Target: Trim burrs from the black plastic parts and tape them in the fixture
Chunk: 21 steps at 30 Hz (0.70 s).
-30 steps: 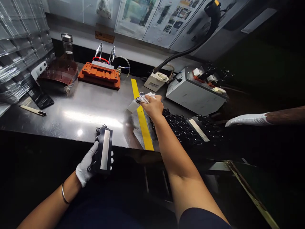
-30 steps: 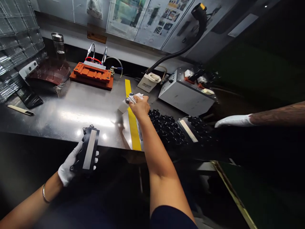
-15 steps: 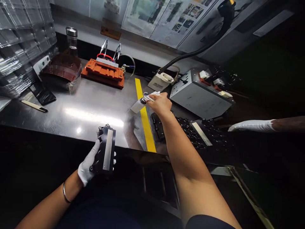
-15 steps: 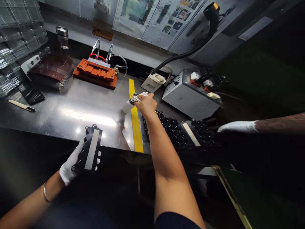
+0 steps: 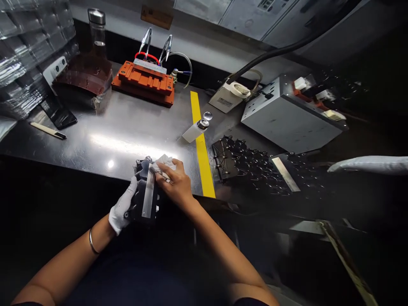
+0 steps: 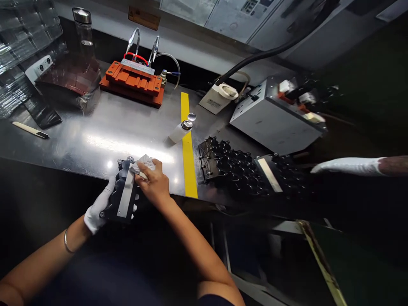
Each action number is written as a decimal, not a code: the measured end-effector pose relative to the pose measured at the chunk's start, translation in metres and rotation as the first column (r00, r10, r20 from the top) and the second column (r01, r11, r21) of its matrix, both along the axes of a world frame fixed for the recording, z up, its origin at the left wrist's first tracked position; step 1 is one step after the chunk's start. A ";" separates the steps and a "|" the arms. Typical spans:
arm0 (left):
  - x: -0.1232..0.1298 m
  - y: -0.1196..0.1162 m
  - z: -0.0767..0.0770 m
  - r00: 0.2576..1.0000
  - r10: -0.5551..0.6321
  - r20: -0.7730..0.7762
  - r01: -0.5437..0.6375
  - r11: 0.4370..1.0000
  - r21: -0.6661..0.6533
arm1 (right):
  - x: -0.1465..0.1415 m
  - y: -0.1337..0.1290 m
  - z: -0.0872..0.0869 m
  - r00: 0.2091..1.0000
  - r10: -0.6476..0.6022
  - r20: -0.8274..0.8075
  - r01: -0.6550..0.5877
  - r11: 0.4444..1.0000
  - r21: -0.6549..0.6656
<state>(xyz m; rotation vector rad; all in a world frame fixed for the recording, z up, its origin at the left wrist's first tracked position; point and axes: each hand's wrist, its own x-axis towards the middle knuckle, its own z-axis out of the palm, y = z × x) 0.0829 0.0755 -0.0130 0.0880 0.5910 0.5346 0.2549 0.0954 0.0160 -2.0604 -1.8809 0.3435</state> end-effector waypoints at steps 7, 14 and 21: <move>-0.010 0.000 0.006 0.996 -0.061 -0.064 0.064 0.997 0.035 | 0.006 0.010 0.004 0.999 -0.045 0.024 0.047 0.997 -0.066; -0.012 0.002 0.010 0.996 -0.030 -0.089 0.034 0.999 0.037 | -0.006 -0.002 0.004 0.997 0.019 -0.070 -0.018 1.000 0.014; -0.007 0.007 0.016 0.997 -0.018 -0.077 0.026 0.994 0.103 | -0.008 0.002 0.000 0.981 0.096 -0.170 -0.094 0.995 0.023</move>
